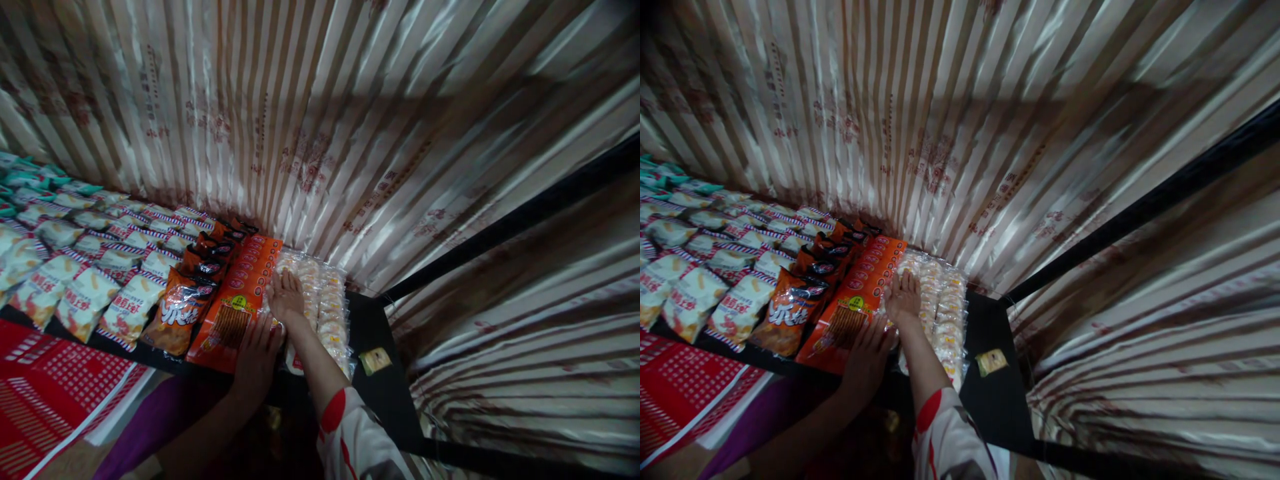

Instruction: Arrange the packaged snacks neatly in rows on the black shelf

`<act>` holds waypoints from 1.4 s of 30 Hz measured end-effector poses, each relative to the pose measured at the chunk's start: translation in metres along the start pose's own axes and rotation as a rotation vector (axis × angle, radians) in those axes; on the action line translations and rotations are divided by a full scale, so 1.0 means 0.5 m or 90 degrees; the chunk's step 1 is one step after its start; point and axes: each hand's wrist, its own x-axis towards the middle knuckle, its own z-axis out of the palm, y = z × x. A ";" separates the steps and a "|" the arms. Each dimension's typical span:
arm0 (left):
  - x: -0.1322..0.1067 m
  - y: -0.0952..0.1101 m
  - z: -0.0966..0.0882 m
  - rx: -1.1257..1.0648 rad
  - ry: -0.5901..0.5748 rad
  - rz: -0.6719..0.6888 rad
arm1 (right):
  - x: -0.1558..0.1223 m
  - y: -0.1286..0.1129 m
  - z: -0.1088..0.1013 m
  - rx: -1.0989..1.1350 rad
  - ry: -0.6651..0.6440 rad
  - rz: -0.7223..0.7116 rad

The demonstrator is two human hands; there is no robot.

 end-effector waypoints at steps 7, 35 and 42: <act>-0.001 -0.001 0.003 0.006 0.023 0.013 | 0.016 0.002 -0.004 0.003 0.021 0.023; 0.003 -0.017 -0.002 -0.026 0.038 0.044 | 0.094 0.004 0.010 -0.021 0.015 0.058; 0.002 -0.020 0.003 -0.013 0.032 0.054 | 0.135 0.020 0.001 -0.027 0.037 0.068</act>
